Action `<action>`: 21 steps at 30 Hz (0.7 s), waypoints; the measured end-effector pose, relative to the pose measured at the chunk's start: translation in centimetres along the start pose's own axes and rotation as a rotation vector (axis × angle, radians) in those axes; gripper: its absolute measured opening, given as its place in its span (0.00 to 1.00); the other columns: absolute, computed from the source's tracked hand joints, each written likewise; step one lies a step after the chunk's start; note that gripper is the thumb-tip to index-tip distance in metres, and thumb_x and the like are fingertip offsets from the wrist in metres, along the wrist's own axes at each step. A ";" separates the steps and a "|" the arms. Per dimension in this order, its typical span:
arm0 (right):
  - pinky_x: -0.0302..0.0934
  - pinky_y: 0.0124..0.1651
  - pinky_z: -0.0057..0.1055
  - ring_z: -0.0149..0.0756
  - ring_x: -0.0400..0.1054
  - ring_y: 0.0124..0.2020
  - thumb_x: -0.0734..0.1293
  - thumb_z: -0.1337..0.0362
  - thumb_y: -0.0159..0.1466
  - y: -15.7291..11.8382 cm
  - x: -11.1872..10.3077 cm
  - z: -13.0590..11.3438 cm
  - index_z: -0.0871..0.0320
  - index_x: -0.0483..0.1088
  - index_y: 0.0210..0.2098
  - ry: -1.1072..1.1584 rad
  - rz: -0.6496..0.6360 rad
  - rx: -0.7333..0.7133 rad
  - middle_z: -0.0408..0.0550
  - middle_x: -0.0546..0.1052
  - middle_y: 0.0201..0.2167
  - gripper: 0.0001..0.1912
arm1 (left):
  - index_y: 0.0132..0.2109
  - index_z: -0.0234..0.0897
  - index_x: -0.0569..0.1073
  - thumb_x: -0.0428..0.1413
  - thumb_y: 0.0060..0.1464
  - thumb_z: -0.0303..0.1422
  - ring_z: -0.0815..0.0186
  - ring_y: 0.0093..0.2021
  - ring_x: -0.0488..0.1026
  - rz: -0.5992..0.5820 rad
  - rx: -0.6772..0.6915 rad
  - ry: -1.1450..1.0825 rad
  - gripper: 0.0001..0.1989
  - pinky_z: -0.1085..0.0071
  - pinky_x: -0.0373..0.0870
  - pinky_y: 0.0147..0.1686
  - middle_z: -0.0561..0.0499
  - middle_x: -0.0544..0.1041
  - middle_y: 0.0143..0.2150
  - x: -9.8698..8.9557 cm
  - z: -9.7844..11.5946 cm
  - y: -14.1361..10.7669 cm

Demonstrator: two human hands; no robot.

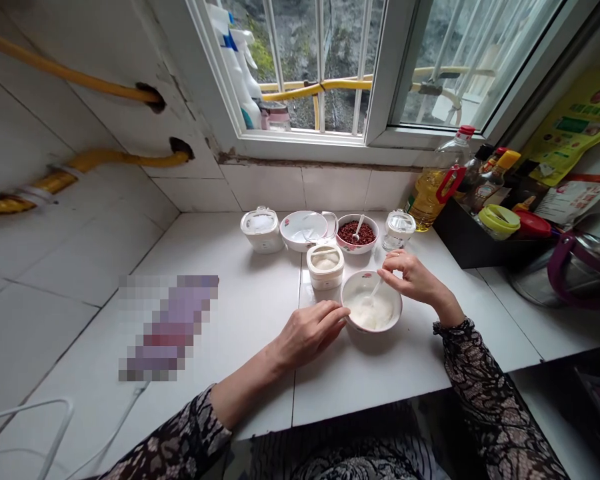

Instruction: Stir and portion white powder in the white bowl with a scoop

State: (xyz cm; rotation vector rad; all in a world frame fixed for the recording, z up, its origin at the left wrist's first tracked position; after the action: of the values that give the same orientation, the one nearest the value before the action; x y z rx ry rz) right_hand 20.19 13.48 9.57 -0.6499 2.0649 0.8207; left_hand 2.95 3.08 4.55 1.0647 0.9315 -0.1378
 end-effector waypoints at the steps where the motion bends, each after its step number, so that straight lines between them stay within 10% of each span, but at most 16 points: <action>1: 0.59 0.44 0.39 0.32 0.57 0.25 0.60 0.61 0.67 0.0 0.1 0.0 0.55 0.57 0.18 0.012 0.002 0.003 0.40 0.63 0.18 0.20 | 0.49 0.33 0.68 0.45 0.68 0.29 0.68 0.34 0.76 0.000 0.000 0.002 0.09 0.75 0.73 0.28 0.46 0.77 0.39 0.0 0.0 0.0; 21: 0.54 0.31 0.30 0.29 0.59 0.22 0.67 0.44 0.58 -0.1 0.7 2.8 0.58 0.65 0.15 0.603 0.020 0.406 0.42 0.67 0.16 0.26 | 0.49 0.33 0.69 0.44 0.69 0.30 0.68 0.34 0.76 -0.013 0.002 0.026 0.10 0.75 0.72 0.26 0.46 0.77 0.39 0.2 -0.1 0.0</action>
State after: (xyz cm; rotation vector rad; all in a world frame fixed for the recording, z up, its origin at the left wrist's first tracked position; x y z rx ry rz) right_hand 21.30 15.38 7.63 -0.7008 2.6774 0.1953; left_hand 3.01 3.17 4.40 1.0645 0.9620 -0.1365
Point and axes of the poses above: each hand's wrist, its own y-axis towards the middle knuckle, its own x-axis out of the palm, z = x × y, the point moved 6 cm from there along y, towards the middle knuckle
